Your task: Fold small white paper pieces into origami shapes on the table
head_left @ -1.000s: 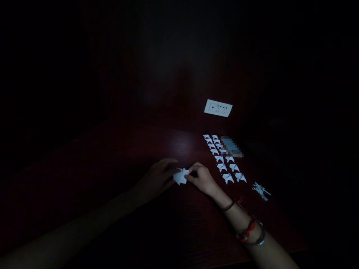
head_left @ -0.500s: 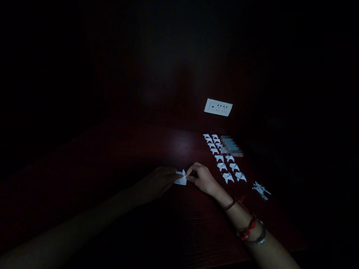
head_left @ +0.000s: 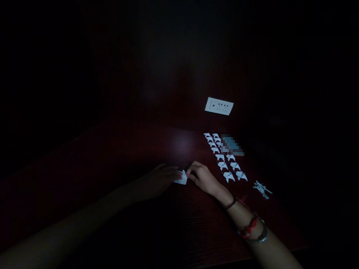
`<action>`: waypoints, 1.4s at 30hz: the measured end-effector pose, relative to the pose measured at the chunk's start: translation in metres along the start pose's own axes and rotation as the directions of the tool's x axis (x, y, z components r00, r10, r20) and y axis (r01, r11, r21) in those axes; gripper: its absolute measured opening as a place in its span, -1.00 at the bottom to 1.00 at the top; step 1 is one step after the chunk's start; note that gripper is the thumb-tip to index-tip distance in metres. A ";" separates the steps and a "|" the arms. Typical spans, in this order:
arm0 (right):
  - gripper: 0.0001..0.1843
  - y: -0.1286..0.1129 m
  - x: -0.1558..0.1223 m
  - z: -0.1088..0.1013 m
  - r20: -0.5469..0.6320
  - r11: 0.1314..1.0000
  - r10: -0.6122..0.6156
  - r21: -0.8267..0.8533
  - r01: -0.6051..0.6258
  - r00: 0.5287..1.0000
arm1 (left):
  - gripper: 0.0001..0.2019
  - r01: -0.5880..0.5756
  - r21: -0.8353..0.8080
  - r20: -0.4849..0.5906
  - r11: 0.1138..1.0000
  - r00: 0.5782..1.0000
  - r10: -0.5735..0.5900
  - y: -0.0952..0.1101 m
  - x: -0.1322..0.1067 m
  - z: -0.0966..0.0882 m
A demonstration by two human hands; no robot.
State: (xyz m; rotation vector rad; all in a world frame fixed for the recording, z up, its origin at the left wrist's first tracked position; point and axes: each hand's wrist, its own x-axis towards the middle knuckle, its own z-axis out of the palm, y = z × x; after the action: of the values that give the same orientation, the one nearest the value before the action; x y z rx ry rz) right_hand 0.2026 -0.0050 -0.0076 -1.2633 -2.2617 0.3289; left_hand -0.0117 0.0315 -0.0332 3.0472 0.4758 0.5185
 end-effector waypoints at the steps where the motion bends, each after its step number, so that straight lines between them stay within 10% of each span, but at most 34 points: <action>1: -0.90 0.000 -0.001 -0.002 0.013 1.000 -0.019 -0.014 0.019 1.000 | -0.59 0.003 0.000 0.009 1.000 1.000 -0.003 0.000 -0.001 -0.001; 18: -0.83 -0.007 -0.004 -0.016 0.177 0.890 -0.286 -0.317 0.329 0.942 | -0.53 -0.031 0.008 0.051 0.999 0.998 0.030 0.007 0.001 -0.012; 42: -0.81 -0.011 -0.006 -0.021 0.237 0.854 -0.322 -0.345 0.390 0.916 | -0.45 -0.016 -0.001 0.061 1.000 0.998 0.016 0.017 0.002 -0.027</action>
State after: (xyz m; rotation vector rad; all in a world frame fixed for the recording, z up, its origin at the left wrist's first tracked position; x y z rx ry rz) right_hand 0.2088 -0.0174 0.0126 -0.9803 -2.7456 -0.1661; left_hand -0.0135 0.0149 -0.0057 3.0589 0.4491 0.4245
